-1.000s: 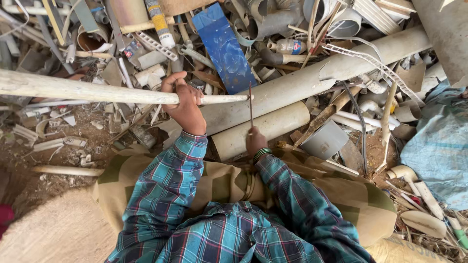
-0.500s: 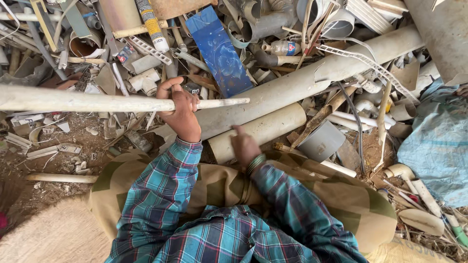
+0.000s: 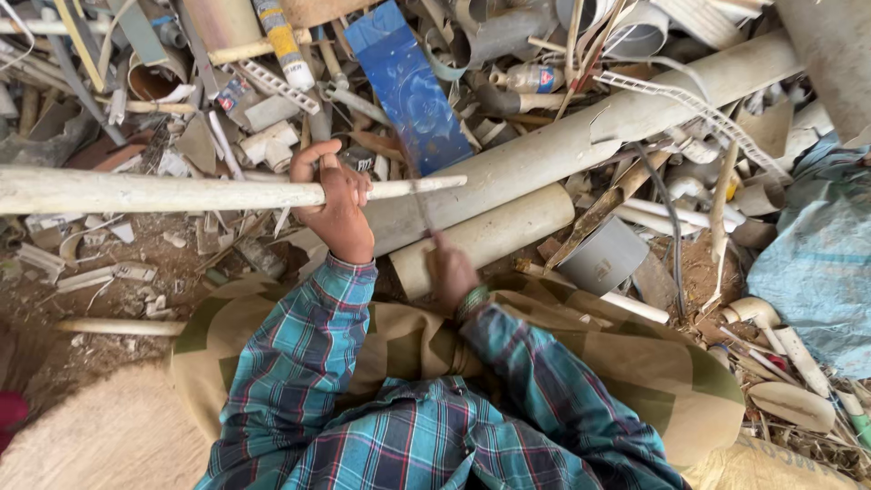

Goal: The person uses a hand-held saw to cut through a white plastic pipe while sitting among a large pile of scrap PVC materials.

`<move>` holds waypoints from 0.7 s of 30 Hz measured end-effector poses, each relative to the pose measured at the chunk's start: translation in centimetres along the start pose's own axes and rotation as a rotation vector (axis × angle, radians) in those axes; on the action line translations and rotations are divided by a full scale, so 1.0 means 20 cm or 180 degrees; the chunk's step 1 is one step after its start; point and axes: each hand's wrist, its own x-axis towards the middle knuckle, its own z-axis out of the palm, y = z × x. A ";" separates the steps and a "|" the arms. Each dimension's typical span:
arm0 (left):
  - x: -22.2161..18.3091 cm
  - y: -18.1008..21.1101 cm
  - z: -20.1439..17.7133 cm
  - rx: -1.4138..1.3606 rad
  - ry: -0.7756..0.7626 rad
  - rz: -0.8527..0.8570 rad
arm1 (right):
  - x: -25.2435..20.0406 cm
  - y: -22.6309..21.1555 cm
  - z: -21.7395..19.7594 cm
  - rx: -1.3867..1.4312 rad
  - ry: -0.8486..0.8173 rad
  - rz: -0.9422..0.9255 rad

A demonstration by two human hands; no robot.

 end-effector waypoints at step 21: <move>0.02 0.00 0.02 0.0035 -0.0041 -0.0009 | -0.04 0.01 0.07 -0.0171 -0.0461 0.0331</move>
